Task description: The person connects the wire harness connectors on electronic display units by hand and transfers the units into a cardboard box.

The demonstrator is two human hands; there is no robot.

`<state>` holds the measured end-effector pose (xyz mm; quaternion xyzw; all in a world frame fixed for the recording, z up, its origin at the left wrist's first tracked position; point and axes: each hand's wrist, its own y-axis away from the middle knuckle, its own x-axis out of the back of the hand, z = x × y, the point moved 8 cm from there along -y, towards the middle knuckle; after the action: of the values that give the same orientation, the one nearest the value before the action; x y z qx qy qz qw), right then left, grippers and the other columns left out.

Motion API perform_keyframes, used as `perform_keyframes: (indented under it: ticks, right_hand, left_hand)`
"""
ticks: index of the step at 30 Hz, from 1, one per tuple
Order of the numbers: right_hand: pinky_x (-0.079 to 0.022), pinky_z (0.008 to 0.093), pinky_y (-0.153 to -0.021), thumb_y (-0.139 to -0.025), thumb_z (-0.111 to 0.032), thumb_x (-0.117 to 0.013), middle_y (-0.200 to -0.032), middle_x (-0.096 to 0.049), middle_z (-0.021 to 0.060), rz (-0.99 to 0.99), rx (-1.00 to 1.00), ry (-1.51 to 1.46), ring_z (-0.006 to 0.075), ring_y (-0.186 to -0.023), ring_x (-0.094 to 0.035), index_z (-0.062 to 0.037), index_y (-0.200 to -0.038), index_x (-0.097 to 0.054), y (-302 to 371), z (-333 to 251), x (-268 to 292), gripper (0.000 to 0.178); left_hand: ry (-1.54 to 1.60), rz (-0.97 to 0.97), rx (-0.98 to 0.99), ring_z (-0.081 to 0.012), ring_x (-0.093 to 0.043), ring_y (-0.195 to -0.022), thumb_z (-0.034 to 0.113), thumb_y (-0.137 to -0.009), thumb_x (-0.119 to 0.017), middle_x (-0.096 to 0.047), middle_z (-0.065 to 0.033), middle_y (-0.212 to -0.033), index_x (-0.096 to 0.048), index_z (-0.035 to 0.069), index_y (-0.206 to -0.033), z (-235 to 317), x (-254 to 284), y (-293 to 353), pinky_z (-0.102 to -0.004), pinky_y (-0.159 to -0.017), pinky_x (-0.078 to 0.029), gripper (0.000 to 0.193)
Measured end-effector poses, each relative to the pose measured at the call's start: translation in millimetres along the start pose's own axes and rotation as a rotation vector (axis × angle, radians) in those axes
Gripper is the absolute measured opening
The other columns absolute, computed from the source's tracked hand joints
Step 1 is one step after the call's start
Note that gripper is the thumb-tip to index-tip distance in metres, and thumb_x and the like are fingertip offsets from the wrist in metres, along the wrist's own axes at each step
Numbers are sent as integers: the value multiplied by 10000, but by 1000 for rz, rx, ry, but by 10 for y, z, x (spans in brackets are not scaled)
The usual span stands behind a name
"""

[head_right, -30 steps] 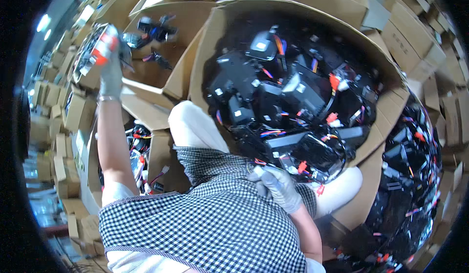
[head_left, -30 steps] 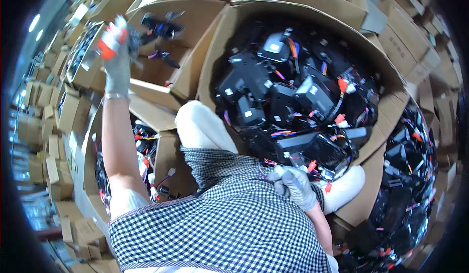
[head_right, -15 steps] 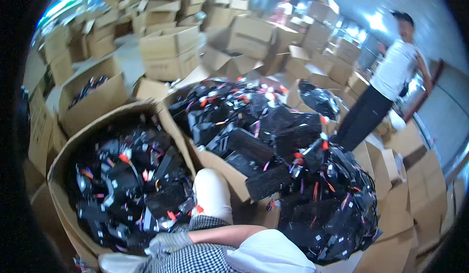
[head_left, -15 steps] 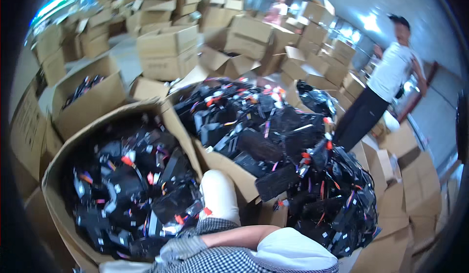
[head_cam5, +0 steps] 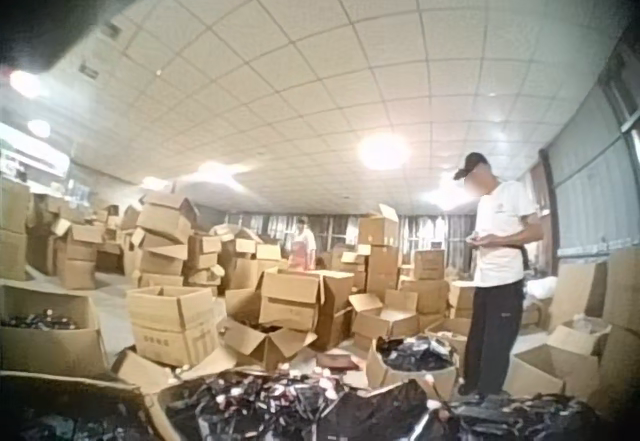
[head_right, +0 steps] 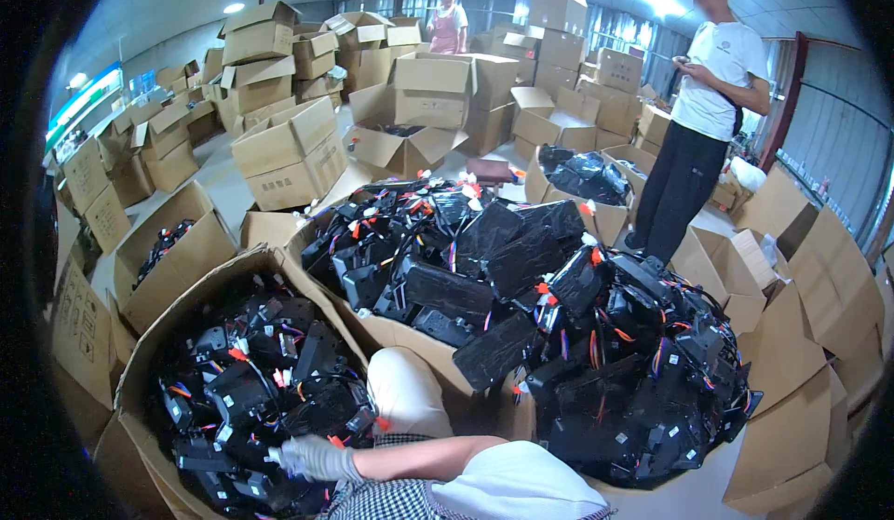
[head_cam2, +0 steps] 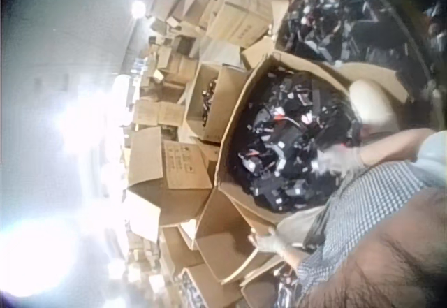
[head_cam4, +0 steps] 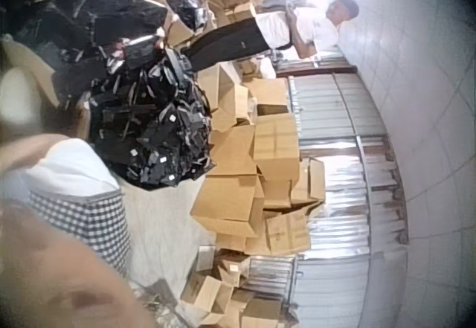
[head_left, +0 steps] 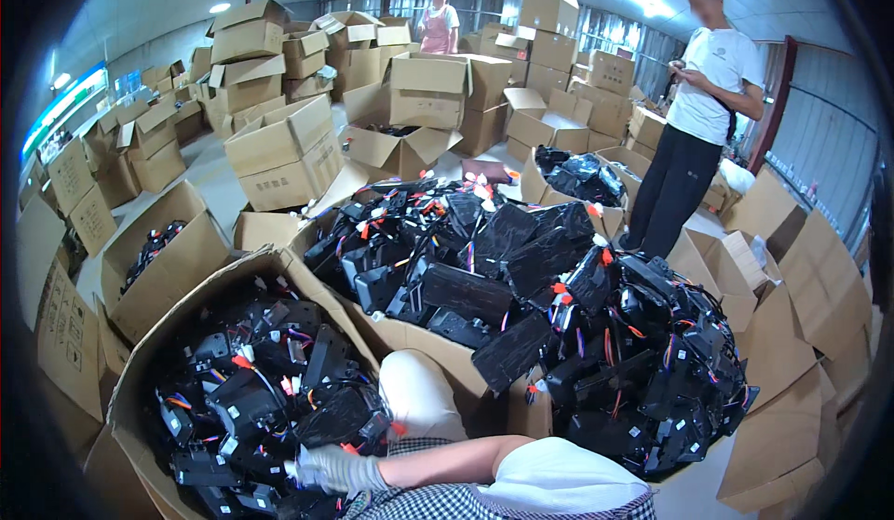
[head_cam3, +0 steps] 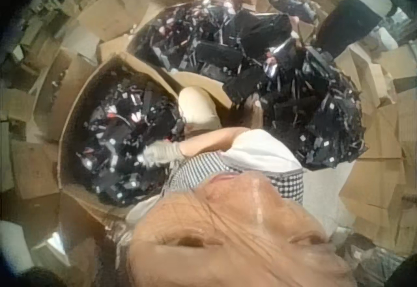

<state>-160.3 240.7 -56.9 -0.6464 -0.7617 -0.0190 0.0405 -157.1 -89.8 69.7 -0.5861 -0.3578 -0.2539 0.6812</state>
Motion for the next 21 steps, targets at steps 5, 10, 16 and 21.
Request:
perform_keyframes:
  ticks: [5,10,16,21]
  right_hand:
    - [-489,423,-665,-892,-113,-432,-812,-589,162,164,491,1153,329,-760,-584,-39,-947,-604,-631,-201,270,194]
    - [-477,431,-684,-913,-203,-434,-816,-609,161,42,168,933,348,-767,-569,-41,-926,-625,-953,142,131,251]
    - [-424,276,-504,-913,-261,-542,-701,-585,-24,-114,-324,-510,106,-582,-538,-86,-835,-646,-704,565,-523,217]
    - [-499,435,-567,-852,-132,-458,-704,-592,188,80,432,865,351,-682,-616,-67,-822,-598,-401,-693,-346,158]
  left_hand:
    - [366,-340,107,-321,-533,-1048,429,-787,-600,-556,-165,-1172,-476,76,-1260,109,-756,493,-434,-886,-429,604]
    - [649,-285,-201,-259,-617,-956,506,-832,-552,-637,-134,-1057,-503,147,-1271,886,-509,825,-396,-823,-456,569]
    - [1197,-423,-150,-299,-506,-1130,21,-834,-515,-564,-168,-1166,-550,-53,-1102,1263,-473,939,-391,-1013,-340,280]
    - [1239,-474,-75,-270,-527,-1118,46,-840,-567,-578,-148,-1152,-572,-13,-1123,1410,-488,767,-341,-988,-371,290]
